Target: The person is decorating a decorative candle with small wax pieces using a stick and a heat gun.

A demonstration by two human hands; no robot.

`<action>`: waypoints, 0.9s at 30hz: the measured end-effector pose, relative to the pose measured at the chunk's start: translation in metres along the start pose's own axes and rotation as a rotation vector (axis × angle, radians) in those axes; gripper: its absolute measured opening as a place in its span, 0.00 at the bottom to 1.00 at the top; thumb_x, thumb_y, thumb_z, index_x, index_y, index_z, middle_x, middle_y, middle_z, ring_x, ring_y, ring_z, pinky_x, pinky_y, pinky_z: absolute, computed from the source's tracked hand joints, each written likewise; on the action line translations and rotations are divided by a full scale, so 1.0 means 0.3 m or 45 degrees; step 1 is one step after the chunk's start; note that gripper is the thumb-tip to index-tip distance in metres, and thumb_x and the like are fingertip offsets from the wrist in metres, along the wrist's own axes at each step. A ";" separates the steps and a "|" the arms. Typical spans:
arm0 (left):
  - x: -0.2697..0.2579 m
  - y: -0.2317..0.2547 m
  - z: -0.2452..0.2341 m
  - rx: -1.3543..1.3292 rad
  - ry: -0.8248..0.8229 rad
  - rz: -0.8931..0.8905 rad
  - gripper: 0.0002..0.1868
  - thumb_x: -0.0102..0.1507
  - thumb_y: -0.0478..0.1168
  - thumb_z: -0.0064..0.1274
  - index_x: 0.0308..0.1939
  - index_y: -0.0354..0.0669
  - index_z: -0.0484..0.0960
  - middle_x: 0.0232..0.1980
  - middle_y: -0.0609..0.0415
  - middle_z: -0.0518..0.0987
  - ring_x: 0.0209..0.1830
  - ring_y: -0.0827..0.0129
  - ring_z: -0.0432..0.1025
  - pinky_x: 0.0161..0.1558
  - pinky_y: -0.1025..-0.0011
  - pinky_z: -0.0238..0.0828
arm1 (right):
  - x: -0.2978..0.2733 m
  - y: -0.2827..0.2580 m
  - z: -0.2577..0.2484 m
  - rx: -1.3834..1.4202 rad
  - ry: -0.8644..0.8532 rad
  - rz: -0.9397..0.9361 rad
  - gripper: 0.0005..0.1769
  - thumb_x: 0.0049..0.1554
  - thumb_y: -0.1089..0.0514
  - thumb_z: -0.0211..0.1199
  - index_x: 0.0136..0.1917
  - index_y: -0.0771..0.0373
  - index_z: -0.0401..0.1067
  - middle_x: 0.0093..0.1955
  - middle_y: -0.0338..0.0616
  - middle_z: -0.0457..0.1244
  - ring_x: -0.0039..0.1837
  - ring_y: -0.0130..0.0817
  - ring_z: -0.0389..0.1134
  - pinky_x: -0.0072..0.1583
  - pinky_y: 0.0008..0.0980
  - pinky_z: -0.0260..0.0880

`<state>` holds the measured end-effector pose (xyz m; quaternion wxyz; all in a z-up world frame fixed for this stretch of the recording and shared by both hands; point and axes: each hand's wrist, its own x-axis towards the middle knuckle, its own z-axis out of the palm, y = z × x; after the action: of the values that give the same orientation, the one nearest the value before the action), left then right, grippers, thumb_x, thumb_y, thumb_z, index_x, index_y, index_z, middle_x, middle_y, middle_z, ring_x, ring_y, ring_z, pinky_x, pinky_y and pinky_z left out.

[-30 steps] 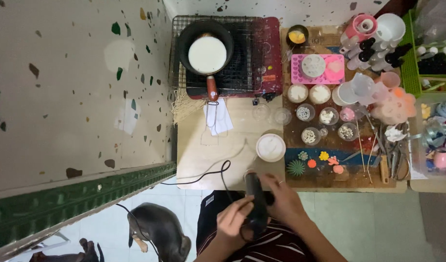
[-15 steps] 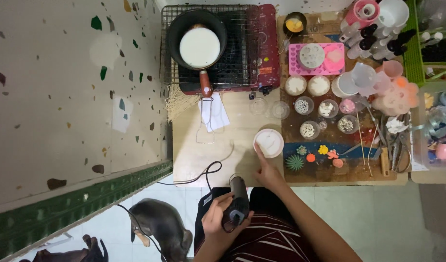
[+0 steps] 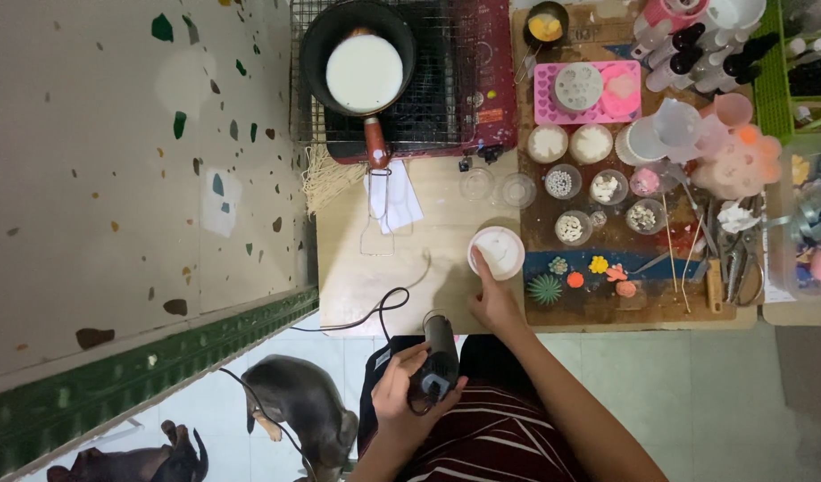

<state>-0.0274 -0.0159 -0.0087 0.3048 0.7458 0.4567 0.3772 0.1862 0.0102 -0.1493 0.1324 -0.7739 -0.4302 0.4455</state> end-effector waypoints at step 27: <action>-0.020 -0.015 -0.013 -0.003 0.019 -0.097 0.32 0.47 0.44 0.79 0.47 0.36 0.77 0.49 0.42 0.83 0.45 0.57 0.82 0.45 0.67 0.81 | -0.026 0.186 0.012 -0.234 0.763 -0.540 0.15 0.51 0.58 0.67 0.53 0.56 0.76 0.49 0.47 0.65 0.53 0.46 0.69 0.52 0.42 0.71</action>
<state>-0.0344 -0.0191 -0.0118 0.3165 0.7247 0.4865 0.3715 0.2120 -0.0297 -0.1798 0.2719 -0.7722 -0.5613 0.1214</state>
